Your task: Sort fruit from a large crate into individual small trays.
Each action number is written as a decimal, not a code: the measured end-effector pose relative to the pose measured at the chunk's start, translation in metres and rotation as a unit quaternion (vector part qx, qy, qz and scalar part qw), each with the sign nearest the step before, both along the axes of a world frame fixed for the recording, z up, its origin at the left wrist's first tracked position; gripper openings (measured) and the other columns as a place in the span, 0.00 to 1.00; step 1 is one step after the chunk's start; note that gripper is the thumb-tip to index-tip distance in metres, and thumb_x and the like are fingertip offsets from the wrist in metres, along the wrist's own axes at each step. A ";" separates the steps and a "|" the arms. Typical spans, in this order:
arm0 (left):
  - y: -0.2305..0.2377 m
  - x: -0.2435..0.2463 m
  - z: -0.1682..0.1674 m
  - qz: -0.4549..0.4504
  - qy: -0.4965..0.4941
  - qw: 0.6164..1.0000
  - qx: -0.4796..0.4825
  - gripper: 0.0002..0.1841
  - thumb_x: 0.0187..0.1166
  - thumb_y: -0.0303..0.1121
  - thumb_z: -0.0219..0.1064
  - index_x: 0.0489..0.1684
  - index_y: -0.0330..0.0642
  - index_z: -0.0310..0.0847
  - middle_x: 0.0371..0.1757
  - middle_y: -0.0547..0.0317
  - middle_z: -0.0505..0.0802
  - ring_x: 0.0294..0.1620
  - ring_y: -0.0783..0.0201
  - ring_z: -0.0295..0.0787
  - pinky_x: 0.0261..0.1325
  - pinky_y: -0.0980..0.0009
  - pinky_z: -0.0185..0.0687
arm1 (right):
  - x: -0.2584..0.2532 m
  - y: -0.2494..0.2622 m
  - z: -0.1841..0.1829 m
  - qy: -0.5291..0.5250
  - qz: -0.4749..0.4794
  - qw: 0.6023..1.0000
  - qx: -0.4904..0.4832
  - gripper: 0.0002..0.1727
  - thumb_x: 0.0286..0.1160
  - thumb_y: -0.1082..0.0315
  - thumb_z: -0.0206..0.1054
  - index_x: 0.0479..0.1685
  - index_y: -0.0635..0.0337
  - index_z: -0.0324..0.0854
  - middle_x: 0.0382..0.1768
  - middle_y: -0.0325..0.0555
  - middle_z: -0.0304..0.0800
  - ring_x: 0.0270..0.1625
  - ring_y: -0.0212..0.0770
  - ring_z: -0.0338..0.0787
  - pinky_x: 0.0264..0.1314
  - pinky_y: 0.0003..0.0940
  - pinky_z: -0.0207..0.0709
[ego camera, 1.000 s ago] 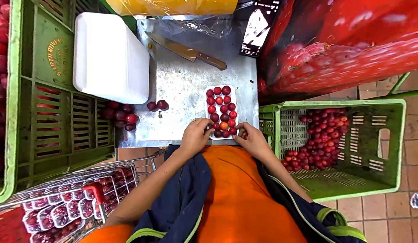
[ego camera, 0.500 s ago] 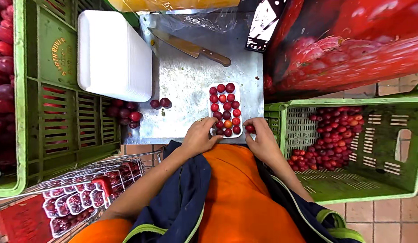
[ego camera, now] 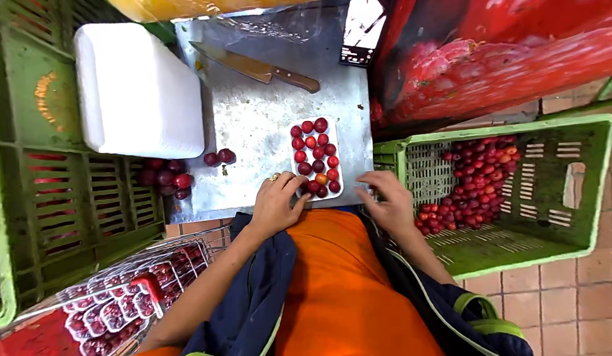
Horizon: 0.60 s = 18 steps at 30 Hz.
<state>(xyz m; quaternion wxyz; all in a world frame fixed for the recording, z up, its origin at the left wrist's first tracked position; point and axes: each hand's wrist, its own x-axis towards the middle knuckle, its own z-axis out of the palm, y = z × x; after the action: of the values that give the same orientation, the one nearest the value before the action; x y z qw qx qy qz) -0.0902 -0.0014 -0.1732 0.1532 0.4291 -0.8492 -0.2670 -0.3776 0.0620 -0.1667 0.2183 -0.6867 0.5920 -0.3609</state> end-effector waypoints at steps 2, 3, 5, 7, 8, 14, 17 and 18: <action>-0.003 0.001 -0.014 0.004 0.018 1.000 -0.011 0.20 0.82 0.47 0.67 0.66 0.48 0.86 0.59 0.51 0.91 0.59 0.50 0.88 0.57 0.46 0.83 | -0.058 0.027 -0.007 0.036 -0.156 0.987 -0.025 0.11 0.81 0.66 0.69 0.50 0.64 0.90 0.47 0.53 0.93 0.47 0.43 0.92 0.52 0.40 0.88; -0.004 0.001 -0.015 0.009 0.026 1.000 0.000 0.21 0.82 0.46 0.67 0.67 0.47 0.86 0.60 0.49 0.91 0.59 0.49 0.89 0.58 0.45 0.84 | -0.092 0.040 -0.017 0.063 -0.238 0.969 -0.010 0.12 0.82 0.65 0.68 0.51 0.67 0.89 0.46 0.55 0.92 0.46 0.44 0.92 0.52 0.41 0.88; -0.004 0.001 -0.012 0.017 0.039 0.999 0.023 0.22 0.83 0.44 0.67 0.70 0.43 0.83 0.62 0.44 0.89 0.58 0.48 0.89 0.59 0.45 0.85 | -0.162 0.071 -0.045 0.118 -0.384 0.910 0.102 0.17 0.84 0.60 0.65 0.58 0.66 0.86 0.51 0.59 0.92 0.52 0.51 0.92 0.59 0.50 0.85; -0.007 0.000 -0.014 0.009 0.077 0.997 -0.003 0.23 0.83 0.42 0.67 0.69 0.36 0.82 0.57 0.39 0.90 0.52 0.47 0.88 0.54 0.48 0.85 | -0.220 0.105 -0.076 0.125 -0.454 0.834 0.289 0.28 0.80 0.53 0.68 0.72 0.63 0.79 0.64 0.68 0.85 0.66 0.67 0.86 0.69 0.68 0.77; -0.010 -0.003 -0.017 0.004 0.095 0.995 -0.023 0.22 0.82 0.41 0.66 0.67 0.34 0.83 0.54 0.38 0.90 0.49 0.47 0.88 0.51 0.50 0.84 | -0.240 0.118 -0.093 0.112 -0.460 0.802 0.364 0.35 0.77 0.48 0.71 0.78 0.60 0.75 0.71 0.73 0.79 0.70 0.73 0.82 0.69 0.74 0.74; -0.012 -0.010 -0.020 0.004 0.141 0.989 -0.045 0.17 0.83 0.37 0.65 0.61 0.33 0.85 0.51 0.40 0.91 0.49 0.52 0.89 0.50 0.57 0.85 | -0.243 0.139 -0.154 0.138 -0.388 0.754 0.512 0.43 0.73 0.39 0.72 0.84 0.55 0.71 0.81 0.77 0.67 0.79 0.84 0.67 0.69 0.84 0.67; -0.041 -0.014 -0.005 0.109 0.161 0.980 0.048 0.18 0.84 0.36 0.65 0.65 0.33 0.83 0.55 0.44 0.90 0.52 0.56 0.88 0.57 0.57 0.86 | -0.219 0.121 -0.143 0.149 -0.416 0.759 0.478 0.40 0.73 0.45 0.74 0.83 0.56 0.72 0.79 0.81 0.66 0.75 0.90 0.68 0.61 0.89 0.68; -0.062 -0.021 -0.001 0.142 0.181 0.970 0.081 0.20 0.83 0.35 0.65 0.68 0.32 0.80 0.58 0.43 0.90 0.56 0.56 0.89 0.61 0.57 0.86 | -0.213 0.116 -0.138 0.149 -0.428 0.767 0.454 0.38 0.74 0.48 0.74 0.81 0.58 0.73 0.78 0.82 0.66 0.74 0.90 0.69 0.61 0.89 0.68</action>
<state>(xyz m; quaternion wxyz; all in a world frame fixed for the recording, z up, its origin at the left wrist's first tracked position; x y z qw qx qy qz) -0.1114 -0.0630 -0.1744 0.3060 0.5010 -0.7128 -0.3837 -0.5909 0.1779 -0.3052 0.2366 -0.2281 0.9444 0.0014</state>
